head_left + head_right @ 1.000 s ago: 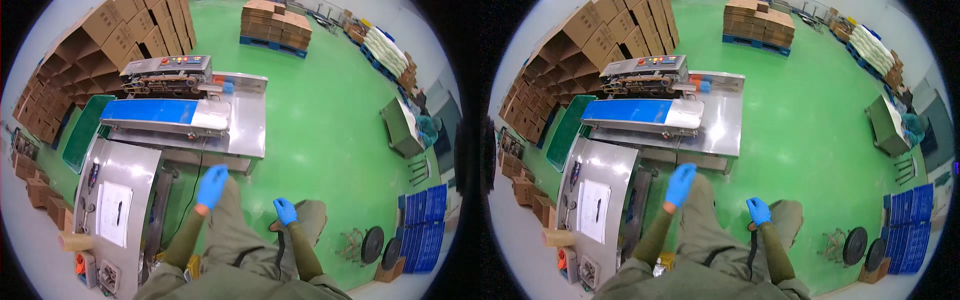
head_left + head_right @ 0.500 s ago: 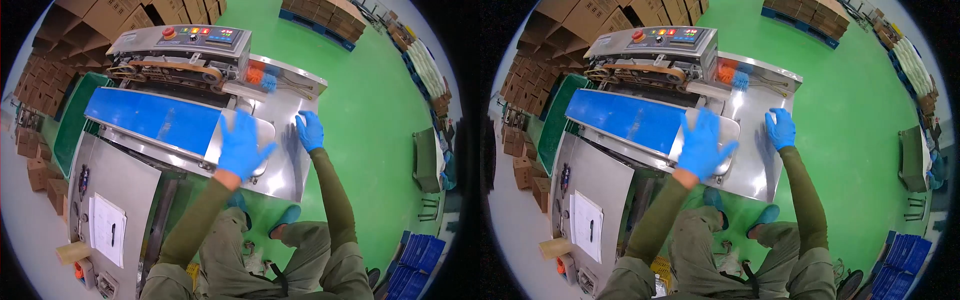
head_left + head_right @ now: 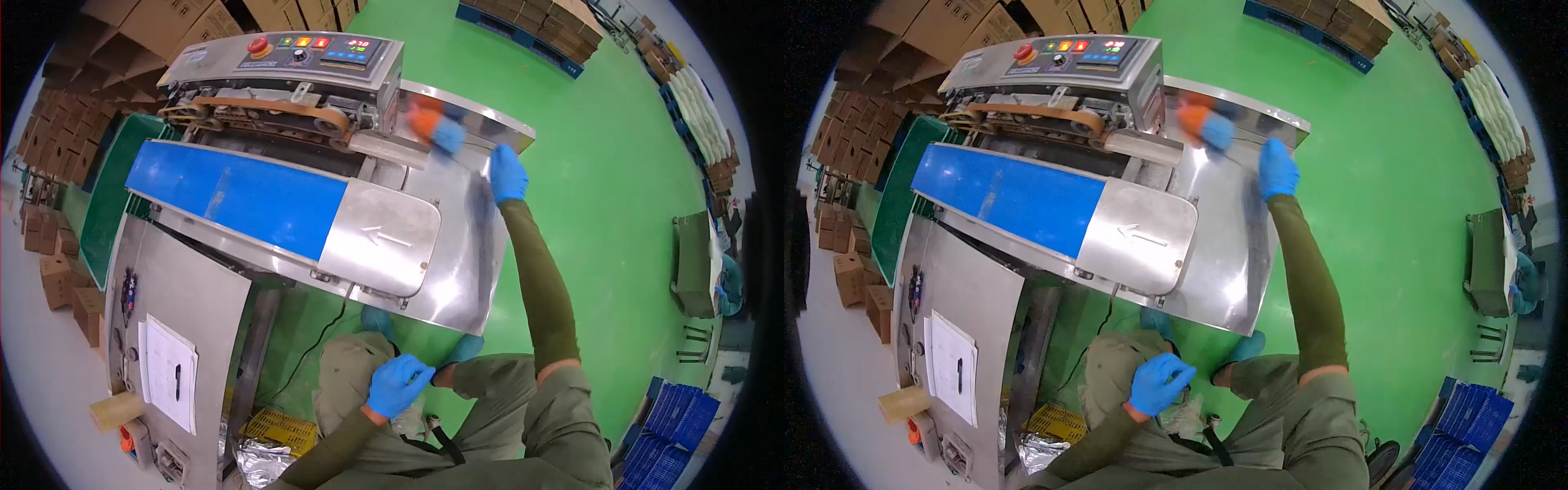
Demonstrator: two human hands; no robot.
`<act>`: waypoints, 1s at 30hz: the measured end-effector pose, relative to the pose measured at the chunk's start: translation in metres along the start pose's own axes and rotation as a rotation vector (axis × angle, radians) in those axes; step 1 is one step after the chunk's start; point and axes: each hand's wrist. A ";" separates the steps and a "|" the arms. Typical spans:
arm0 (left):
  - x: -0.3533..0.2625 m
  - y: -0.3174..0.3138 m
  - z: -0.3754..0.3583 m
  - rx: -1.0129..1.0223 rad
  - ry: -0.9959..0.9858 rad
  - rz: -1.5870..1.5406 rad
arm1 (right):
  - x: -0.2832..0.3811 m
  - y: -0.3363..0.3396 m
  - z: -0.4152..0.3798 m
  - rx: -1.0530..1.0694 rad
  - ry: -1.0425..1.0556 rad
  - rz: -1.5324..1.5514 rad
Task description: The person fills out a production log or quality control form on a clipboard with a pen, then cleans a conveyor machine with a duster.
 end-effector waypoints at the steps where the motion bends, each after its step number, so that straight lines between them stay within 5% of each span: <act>1: 0.001 -0.001 -0.001 0.007 0.014 -0.002 | 0.019 0.038 -0.026 -0.043 -0.048 0.098; 4: 0.000 -0.001 0.000 0.025 0.117 -0.040 | 0.082 0.136 -0.106 -0.154 -0.155 0.492; 6: 0.010 -0.008 -0.004 0.022 0.123 0.008 | 0.130 0.162 -0.159 -0.056 0.123 0.562; 7: 0.014 -0.011 -0.009 0.027 0.126 0.033 | 0.151 0.161 -0.179 0.052 0.310 0.393; 9: 0.015 -0.013 -0.015 0.076 0.158 0.008 | 0.176 0.136 -0.196 0.375 0.359 0.140; 11: 0.022 -0.017 -0.027 0.090 0.144 0.008 | 0.118 0.082 -0.160 0.231 0.385 -0.206; 12: 0.023 -0.016 -0.032 0.076 0.157 0.002 | 0.076 0.109 -0.134 0.320 0.150 -0.428; 13: 0.023 -0.014 -0.036 0.059 0.169 -0.006 | 0.037 0.133 -0.121 0.319 -0.153 -0.323; 15: 0.031 -0.012 -0.053 0.029 0.174 0.008 | -0.019 0.179 -0.131 0.363 -0.302 -0.433; 18: 0.038 -0.006 -0.054 0.035 0.237 0.058 | 0.044 0.241 -0.157 0.101 -0.209 -0.315; 20: 0.042 -0.004 -0.053 0.014 0.203 0.046 | 0.101 0.225 -0.185 0.028 0.132 0.038; 21: 0.045 -0.004 -0.053 0.005 0.181 0.043 | 0.129 0.205 -0.207 0.095 0.303 0.203; 22: 0.047 -0.005 -0.054 -0.020 0.144 0.044 | 0.147 0.173 -0.226 0.060 0.406 0.013; 25: 0.051 -0.005 -0.056 0.044 0.263 0.077 | 0.190 0.146 -0.254 0.514 0.240 -0.128; 26: 0.050 -0.004 -0.060 0.038 0.254 0.100 | 0.149 0.115 -0.242 0.347 0.185 -0.170; 28: 0.048 0.001 -0.062 0.009 0.241 0.139 | 0.139 0.160 -0.223 0.148 -0.035 -0.082; 30: 0.054 0.006 -0.059 0.002 0.288 0.105 | 0.170 0.206 -0.219 0.064 0.085 -0.027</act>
Point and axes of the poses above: each hand's wrist, its own z-axis towards the middle knuckle, its own y-axis out of the back of the hand, x = y × z, and after that the axes turned 14 degrees about x, right-handed
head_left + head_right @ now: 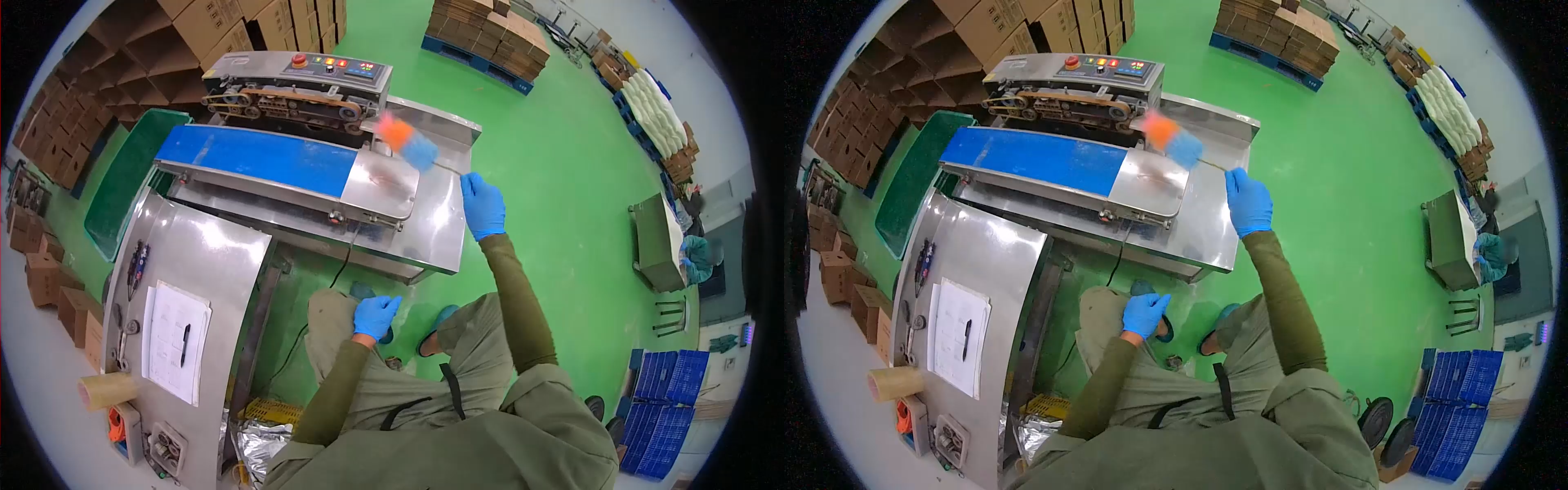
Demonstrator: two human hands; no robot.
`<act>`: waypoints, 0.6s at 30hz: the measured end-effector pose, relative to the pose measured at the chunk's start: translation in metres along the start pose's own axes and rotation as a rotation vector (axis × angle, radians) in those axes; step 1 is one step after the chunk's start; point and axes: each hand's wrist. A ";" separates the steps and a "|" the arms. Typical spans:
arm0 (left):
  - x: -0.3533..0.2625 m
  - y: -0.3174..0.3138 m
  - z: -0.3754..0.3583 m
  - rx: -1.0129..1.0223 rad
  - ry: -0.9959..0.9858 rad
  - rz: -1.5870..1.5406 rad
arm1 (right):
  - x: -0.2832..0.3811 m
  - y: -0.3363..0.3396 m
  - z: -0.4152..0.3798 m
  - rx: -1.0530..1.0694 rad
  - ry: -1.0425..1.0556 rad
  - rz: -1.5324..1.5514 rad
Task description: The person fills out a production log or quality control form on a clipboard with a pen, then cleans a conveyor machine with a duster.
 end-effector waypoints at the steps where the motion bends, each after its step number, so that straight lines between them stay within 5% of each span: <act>1: 0.003 -0.002 -0.002 0.008 0.028 -0.018 | 0.007 0.010 -0.004 -0.037 0.054 0.025; 5: 0.004 0.004 0.002 0.030 0.032 -0.039 | 0.002 0.009 0.056 0.040 0.067 -0.184; 9: 0.007 0.003 -0.001 0.051 0.008 -0.008 | -0.118 0.007 0.086 0.074 0.061 -0.407; 10: 0.008 0.002 -0.001 0.046 -0.001 -0.015 | -0.144 0.031 0.075 0.115 -0.188 -0.476; 13: 0.008 0.011 -0.004 0.065 0.032 0.021 | -0.207 0.084 0.035 0.042 -0.436 -0.467; 17: 0.015 0.004 0.001 0.091 0.033 0.033 | -0.168 0.020 -0.001 0.000 -0.183 -0.109; 18: 0.012 0.004 0.001 0.129 0.042 -0.005 | -0.174 -0.031 -0.013 0.022 0.018 -0.026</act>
Point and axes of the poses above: each hand's wrist, its own z-axis towards the middle knuckle, its own y-axis out of the back of the hand, x = y × z, and after that the axes turned 14 degrees about x, right-handed
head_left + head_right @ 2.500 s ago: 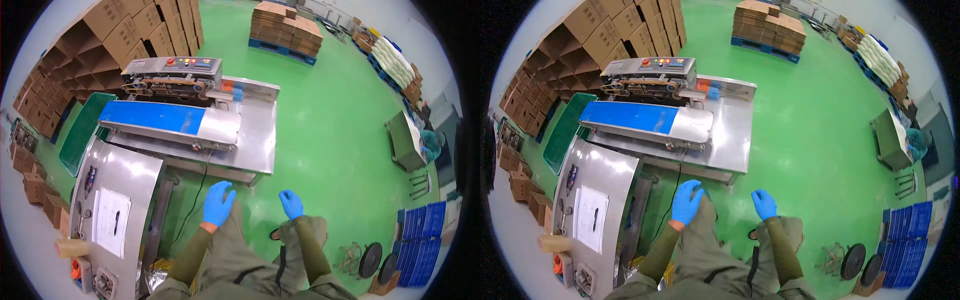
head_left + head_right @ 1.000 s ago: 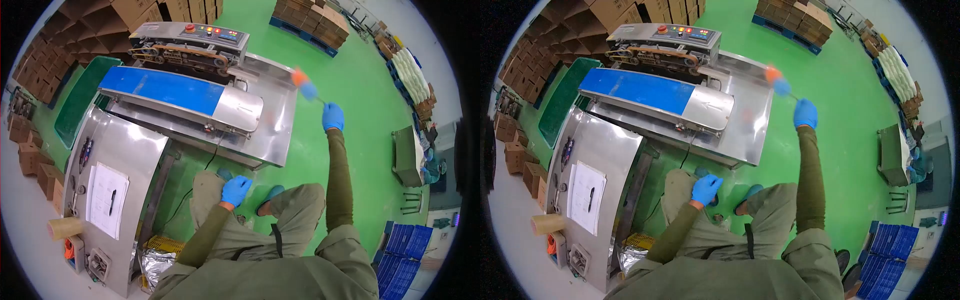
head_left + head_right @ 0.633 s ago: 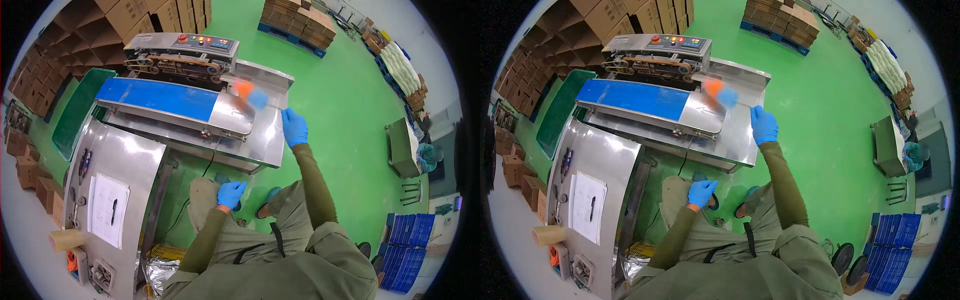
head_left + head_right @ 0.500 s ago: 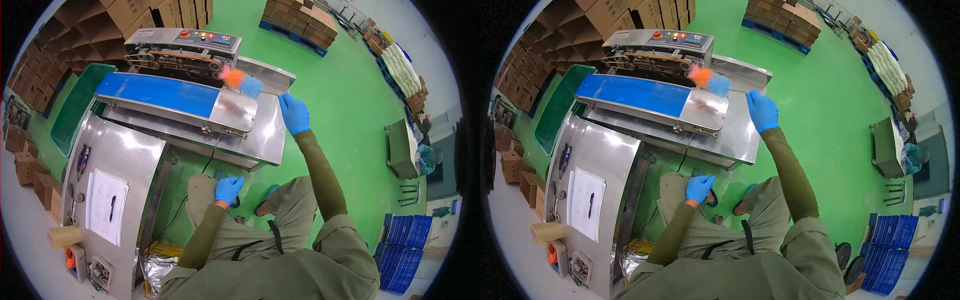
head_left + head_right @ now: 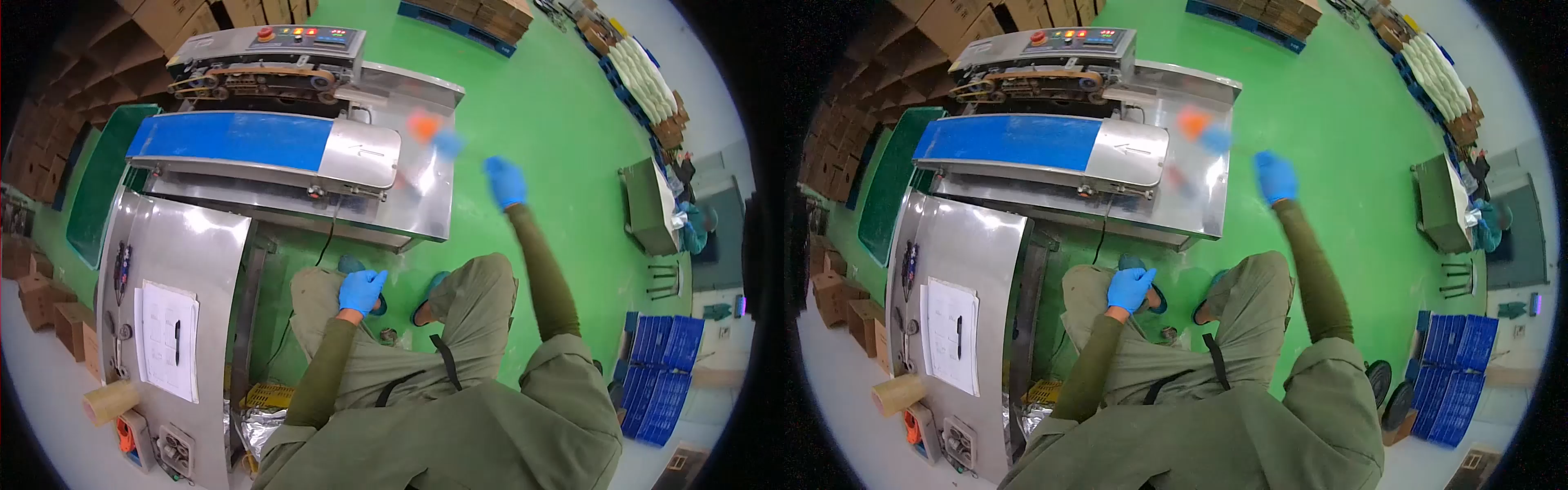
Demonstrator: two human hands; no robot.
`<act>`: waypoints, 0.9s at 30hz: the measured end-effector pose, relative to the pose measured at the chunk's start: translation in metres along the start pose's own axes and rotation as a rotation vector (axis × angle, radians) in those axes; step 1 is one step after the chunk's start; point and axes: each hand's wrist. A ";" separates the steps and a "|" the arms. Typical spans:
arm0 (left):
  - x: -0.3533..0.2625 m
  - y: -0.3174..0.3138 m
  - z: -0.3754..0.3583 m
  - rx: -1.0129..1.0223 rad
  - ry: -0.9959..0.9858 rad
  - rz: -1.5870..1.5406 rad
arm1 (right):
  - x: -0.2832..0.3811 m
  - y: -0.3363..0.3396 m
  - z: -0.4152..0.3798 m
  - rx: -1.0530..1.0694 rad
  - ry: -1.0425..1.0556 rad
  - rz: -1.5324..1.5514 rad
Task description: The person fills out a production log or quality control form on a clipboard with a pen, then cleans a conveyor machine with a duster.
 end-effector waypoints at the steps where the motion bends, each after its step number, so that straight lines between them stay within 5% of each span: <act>1: -0.002 0.000 0.000 0.023 0.006 0.005 | 0.023 -0.034 -0.017 0.205 -0.009 -0.068; 2: -0.005 -0.001 -0.001 0.041 0.011 0.006 | 0.059 -0.053 -0.033 0.385 0.085 -0.088; 3: -0.008 -0.002 0.000 0.058 0.012 0.007 | 0.068 -0.080 -0.040 0.600 -0.150 -0.114; 5: -0.010 -0.004 0.002 0.071 0.011 -0.018 | -0.041 -0.143 -0.019 0.249 -0.367 -0.084; 7: -0.009 -0.007 -0.006 0.077 0.043 -0.021 | -0.095 -0.093 0.003 0.167 -0.747 0.025; 10: -0.020 -0.006 0.008 0.046 0.055 0.010 | -0.014 -0.060 0.006 -0.005 -0.346 0.165; 13: -0.019 -0.008 0.010 0.089 0.072 0.054 | -0.054 -0.126 0.016 0.330 -0.201 -0.090; 17: -0.020 -0.015 0.012 0.121 0.088 0.120 | 0.021 -0.078 0.002 0.233 -0.390 0.113; 19: -0.011 -0.020 0.018 0.107 0.132 0.188 | 0.067 -0.090 -0.035 0.309 -0.240 0.105; 23: 0.014 -0.012 0.033 -0.424 0.114 -0.013 | 0.089 -0.146 -0.059 0.370 0.002 -0.026; 24: 0.005 0.008 0.035 -0.587 0.135 -0.130 | 0.093 -0.161 -0.063 0.328 -0.012 0.135; 27: 0.052 0.020 0.083 -0.540 0.262 0.141 | 0.105 -0.156 -0.064 0.360 -0.109 0.253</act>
Point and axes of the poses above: each hand's wrist, its own z-axis towards the middle knuckle, its own y-axis out of the back of the hand, x = y × z, and after that the axes turned 14 degrees about x, right-handed
